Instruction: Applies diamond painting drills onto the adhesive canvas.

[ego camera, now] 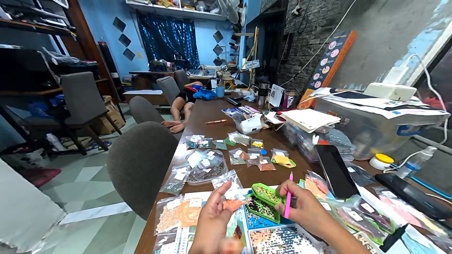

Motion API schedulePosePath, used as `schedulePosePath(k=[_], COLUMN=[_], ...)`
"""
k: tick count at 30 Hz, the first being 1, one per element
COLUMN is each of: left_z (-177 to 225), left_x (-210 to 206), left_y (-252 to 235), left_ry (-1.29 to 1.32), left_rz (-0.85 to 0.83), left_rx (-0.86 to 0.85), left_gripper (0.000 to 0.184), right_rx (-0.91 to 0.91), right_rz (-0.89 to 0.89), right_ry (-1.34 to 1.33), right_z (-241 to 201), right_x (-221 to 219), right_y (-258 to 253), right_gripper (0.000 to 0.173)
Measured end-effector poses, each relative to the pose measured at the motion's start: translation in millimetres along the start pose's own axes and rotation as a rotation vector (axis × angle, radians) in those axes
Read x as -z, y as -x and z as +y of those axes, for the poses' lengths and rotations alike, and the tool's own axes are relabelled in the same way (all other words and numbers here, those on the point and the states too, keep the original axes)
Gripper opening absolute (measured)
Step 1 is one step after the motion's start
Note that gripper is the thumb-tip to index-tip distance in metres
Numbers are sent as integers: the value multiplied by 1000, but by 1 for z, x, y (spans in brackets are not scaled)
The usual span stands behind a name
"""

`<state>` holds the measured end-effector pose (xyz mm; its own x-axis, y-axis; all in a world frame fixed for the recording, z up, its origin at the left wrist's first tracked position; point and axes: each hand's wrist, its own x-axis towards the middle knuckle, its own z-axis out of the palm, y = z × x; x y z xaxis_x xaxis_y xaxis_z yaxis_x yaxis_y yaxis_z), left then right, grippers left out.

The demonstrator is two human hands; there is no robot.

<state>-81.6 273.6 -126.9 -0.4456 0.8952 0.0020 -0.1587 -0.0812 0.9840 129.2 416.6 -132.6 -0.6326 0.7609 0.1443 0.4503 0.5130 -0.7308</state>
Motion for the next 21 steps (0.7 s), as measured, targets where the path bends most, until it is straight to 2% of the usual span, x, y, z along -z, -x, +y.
schedulePosePath(k=[14,21], left_z=[0,2], left_x=[-1,-1], left_y=[1,1], left_ry=[14,7], left_rz=[-44,-44], left_rx=[20,16], left_gripper=[61,62], right_rx=[57,186], right_rz=[-29,-50], right_ry=[88,231], right_z=[0,-4], right_x=[-7,-13], right_y=[2,4], right_gripper=[37,34])
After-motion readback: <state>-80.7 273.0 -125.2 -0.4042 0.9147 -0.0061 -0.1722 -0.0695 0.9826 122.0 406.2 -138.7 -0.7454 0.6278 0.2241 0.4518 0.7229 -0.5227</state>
